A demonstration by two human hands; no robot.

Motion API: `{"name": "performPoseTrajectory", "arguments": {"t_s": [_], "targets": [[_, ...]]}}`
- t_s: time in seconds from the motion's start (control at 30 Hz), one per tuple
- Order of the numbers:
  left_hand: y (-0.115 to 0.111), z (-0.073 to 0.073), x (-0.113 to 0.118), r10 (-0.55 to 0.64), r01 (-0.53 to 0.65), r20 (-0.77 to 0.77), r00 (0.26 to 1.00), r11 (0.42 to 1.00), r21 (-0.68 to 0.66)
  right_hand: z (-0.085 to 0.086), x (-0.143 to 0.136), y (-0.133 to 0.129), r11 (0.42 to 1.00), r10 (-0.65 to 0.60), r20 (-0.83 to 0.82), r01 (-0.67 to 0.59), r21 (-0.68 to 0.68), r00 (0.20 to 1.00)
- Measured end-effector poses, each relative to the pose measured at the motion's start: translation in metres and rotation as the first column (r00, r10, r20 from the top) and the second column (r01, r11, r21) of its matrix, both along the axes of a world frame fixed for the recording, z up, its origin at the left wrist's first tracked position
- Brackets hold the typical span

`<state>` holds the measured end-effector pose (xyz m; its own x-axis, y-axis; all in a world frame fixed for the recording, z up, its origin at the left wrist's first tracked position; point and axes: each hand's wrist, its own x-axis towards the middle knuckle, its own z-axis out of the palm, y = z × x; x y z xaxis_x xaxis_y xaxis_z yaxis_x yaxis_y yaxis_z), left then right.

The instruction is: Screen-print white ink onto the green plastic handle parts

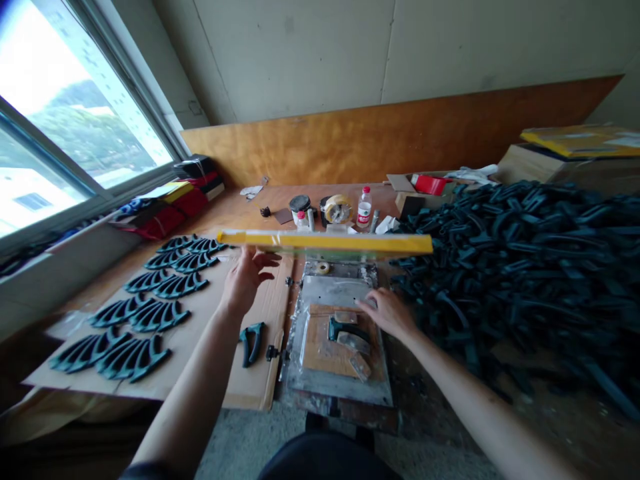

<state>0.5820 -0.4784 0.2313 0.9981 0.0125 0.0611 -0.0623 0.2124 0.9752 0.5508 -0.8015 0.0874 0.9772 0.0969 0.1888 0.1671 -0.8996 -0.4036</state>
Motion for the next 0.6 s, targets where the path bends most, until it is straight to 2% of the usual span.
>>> {"name": "performPoseTrajectory", "arguments": {"t_s": [0.07, 0.1, 0.17, 0.23, 0.27, 0.3, 0.33, 0.37, 0.43, 0.47, 0.5, 0.53, 0.57, 0.6], "targets": [[-0.008, 0.009, 0.01, 0.018, -0.018, 0.011, 1.0, 1.0, 0.0, -0.024, -0.018, 0.019, 0.995, 0.068, -0.045, -0.071, -0.07, 0.997], [-0.012, 0.008, 0.01, 0.058, -0.058, 0.018, 0.998, 0.998, -0.008, -0.031, -0.025, 0.028, 0.99, 0.081, -0.074, -0.089, -0.108, 0.994], [-0.02, -0.008, -0.006, 0.145, -0.145, -0.014, 0.989, 0.989, -0.021, -0.034, -0.035, 0.045, 0.987, 0.054, -0.14, -0.073, -0.14, 0.989], [-0.032, -0.04, -0.037, 0.08, -0.083, -0.2, 0.977, 0.997, -0.005, -0.028, -0.046, 0.063, 0.996, -0.011, -0.167, -0.003, -0.087, 0.986], [-0.04, -0.06, -0.057, -0.033, 0.037, -0.366, 0.93, 0.999, 0.003, -0.023, -0.053, 0.073, 0.998, -0.04, -0.143, 0.033, -0.046, 0.989], [-0.048, -0.08, -0.077, -0.195, 0.198, -0.529, 0.826, 0.979, -0.052, -0.019, -0.061, 0.084, 0.998, -0.059, -0.092, 0.058, -0.008, 0.994], [-0.055, -0.099, -0.096, -0.28, 0.258, -0.616, 0.737, 0.958, -0.127, -0.014, -0.07, 0.096, 0.999, -0.047, -0.025, 0.048, 0.02, 0.999], [-0.06, -0.116, -0.113, -0.301, 0.234, -0.633, 0.713, 0.953, -0.19, -0.011, -0.078, 0.107, 0.999, 0.013, 0.04, -0.014, 0.037, 0.999], [-0.06, -0.144, -0.133, -0.257, 0.141, -0.656, 0.709, 0.964, -0.224, -0.008, -0.088, 0.117, 0.969, 0.236, 0.11, -0.242, 0.048, 0.965], [-0.053, -0.155, -0.137, -0.199, 0.098, -0.661, 0.724, 0.978, -0.187, -0.008, -0.087, 0.112, 0.941, 0.327, 0.118, -0.335, 0.053, 0.937], [-0.039, -0.164, -0.136, -0.123, 0.065, -0.667, 0.735, 0.992, -0.111, -0.008, -0.082, 0.098, 0.926, 0.364, 0.12, -0.372, 0.055, 0.924], [-0.021, -0.172, -0.131, -0.041, 0.045, -0.669, 0.742, 0.999, -0.012, -0.009, -0.073, 0.077, 0.939, 0.333, 0.121, -0.34, 0.041, 0.935], [0.002, -0.179, -0.125, 0.046, 0.03, -0.663, 0.747, 0.994, 0.103, -0.012, -0.062, 0.048, 0.973, 0.226, 0.127, -0.229, 0.011, 0.966], [0.027, -0.186, -0.118, 0.155, 0.0, -0.65, 0.744, 0.973, 0.232, -0.015, -0.05, 0.013, 0.996, 0.074, 0.137, -0.068, -0.05, 0.988]]}}
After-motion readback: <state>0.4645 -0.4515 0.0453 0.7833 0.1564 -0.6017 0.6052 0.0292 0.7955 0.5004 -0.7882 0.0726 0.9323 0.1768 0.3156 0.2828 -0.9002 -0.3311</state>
